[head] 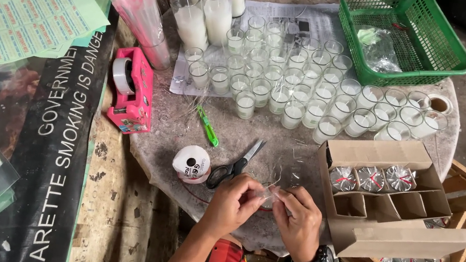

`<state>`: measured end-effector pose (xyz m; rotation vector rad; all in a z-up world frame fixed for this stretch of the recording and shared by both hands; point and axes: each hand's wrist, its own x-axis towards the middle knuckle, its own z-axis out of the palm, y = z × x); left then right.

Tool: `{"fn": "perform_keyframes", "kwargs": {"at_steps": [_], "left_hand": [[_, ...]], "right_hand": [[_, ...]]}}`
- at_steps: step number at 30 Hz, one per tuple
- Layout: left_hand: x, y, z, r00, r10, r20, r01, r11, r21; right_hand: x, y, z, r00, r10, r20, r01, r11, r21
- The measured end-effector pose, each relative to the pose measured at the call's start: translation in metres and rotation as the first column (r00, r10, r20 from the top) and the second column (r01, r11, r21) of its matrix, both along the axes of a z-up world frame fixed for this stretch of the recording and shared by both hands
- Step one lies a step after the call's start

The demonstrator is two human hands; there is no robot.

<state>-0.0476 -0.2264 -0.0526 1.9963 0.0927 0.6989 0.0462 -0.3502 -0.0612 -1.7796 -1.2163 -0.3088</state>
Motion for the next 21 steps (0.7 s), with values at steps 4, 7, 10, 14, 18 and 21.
{"fn": "perform_keyframes", "kwargs": {"at_steps": [4, 7, 10, 14, 18, 21], "left_hand": [[0.003, -0.004, 0.0, 0.988, 0.113, 0.105, -0.13, 0.975, 0.177], [0.004, -0.004, -0.002, 0.988, 0.107, 0.109, -0.121, 0.985, 0.122], [0.006, -0.002, -0.007, 0.994, 0.051, 0.1, -0.053, 0.999, 0.012], [-0.001, 0.005, 0.002, 0.994, -0.103, 0.041, 0.105, 0.992, -0.065], [-0.004, 0.001, -0.004, 0.996, -0.046, -0.076, 0.033, 0.985, -0.168], [0.0, -0.002, -0.008, 0.997, 0.078, -0.015, -0.079, 0.997, -0.027]], "right_hand": [[0.0, 0.0, 0.0, 0.992, 0.064, -0.106, -0.068, 0.997, -0.041], [0.001, -0.002, 0.003, 0.99, 0.126, -0.067, -0.134, 0.982, -0.133], [0.002, -0.003, 0.004, 0.985, 0.162, -0.05, -0.168, 0.976, -0.139], [0.004, -0.002, 0.001, 0.984, 0.141, -0.112, -0.149, 0.987, -0.063], [0.001, 0.0, 0.001, 0.99, 0.072, -0.118, -0.079, 0.995, -0.056], [0.002, 0.0, -0.002, 0.988, 0.07, -0.136, -0.079, 0.995, -0.063]]}}
